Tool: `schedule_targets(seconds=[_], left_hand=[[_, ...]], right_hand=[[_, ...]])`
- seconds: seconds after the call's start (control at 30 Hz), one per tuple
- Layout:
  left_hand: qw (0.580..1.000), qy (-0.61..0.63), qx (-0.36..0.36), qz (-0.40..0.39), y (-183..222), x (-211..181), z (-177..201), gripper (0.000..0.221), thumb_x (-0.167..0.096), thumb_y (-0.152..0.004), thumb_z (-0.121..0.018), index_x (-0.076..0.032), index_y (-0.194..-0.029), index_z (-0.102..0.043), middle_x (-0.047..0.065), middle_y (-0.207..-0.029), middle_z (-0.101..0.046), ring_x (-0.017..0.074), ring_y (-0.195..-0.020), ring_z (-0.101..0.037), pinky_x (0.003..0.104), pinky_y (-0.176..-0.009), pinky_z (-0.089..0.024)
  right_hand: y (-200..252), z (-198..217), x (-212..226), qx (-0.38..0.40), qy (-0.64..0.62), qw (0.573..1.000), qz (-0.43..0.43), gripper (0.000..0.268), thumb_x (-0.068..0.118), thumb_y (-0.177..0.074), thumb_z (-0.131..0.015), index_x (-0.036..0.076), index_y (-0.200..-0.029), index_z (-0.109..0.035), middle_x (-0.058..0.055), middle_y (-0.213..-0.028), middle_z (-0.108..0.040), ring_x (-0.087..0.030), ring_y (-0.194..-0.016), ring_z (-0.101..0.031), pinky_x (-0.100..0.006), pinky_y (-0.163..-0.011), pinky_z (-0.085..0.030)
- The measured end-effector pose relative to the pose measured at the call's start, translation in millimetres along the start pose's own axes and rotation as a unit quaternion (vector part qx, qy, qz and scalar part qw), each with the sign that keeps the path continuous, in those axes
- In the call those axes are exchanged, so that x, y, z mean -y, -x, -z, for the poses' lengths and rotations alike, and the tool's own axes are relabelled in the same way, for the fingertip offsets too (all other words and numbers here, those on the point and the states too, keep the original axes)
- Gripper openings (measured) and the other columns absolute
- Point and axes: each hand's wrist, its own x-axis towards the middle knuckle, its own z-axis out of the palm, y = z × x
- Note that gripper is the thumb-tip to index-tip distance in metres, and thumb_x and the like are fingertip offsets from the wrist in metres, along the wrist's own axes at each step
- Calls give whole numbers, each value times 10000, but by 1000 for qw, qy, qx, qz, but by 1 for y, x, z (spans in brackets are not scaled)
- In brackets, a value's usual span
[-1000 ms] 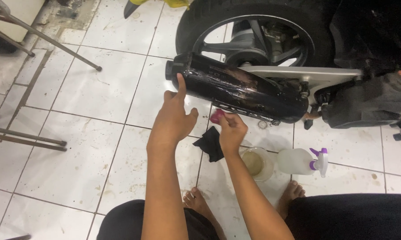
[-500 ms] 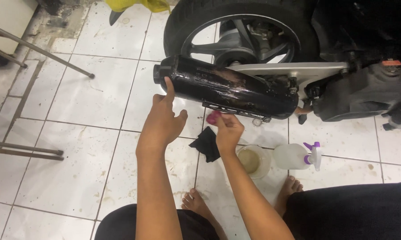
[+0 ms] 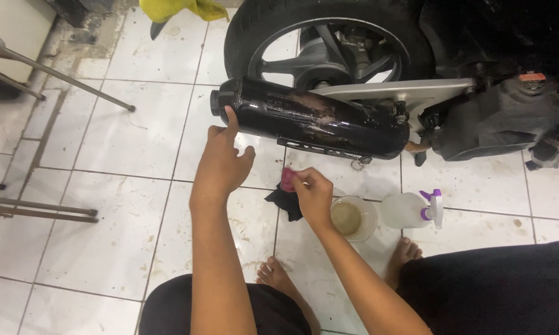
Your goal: The person sits on the floor and scrubs a black motorcycle exhaust pipe with a pink sponge. They dip the sponge into a bucket of water and continue scrubbing the surface of the exhaust pipe.
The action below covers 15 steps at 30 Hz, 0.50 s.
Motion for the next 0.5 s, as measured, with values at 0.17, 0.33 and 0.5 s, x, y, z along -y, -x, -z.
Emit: schedule_targets(seconds=[0.17, 0.33, 0.5], left_hand=[[999, -16, -47, -14, -9, 8, -11, 628, 3, -812, -689, 107, -1410, -526, 384, -1211, -610, 440, -1006, -719, 479, -754, -637], [996, 0, -76, -47, -8, 11, -13, 525, 59, -809, -672, 129, -1325, -604, 362, -1166, -627, 432, -997, -720, 478, -773, -626], [996, -9, -82, -33, -8, 10, -14, 506, 63, -833, -661, 108, -1333, -600, 328, -1172, -619, 395, -1019, -720, 429, -807, -631]], right_hand=[[-19, 34, 75, -50, 36, 970, 237, 153, -30, -808, -792, 89, -893, -749, -93, -810, -776, -233, -750, -753, -342, -692, -625], [-77, 61, 129, -45, 52, 916, 395, 264, -39, -847, -787, 121, -1055, -781, -68, -907, -759, -256, -846, -737, -345, -755, -597], [-116, 84, 133, 137, 246, 910, 303, 157, -6, -860, -750, 100, -964, -801, -109, -808, -721, -299, -760, -702, -412, -740, -573]])
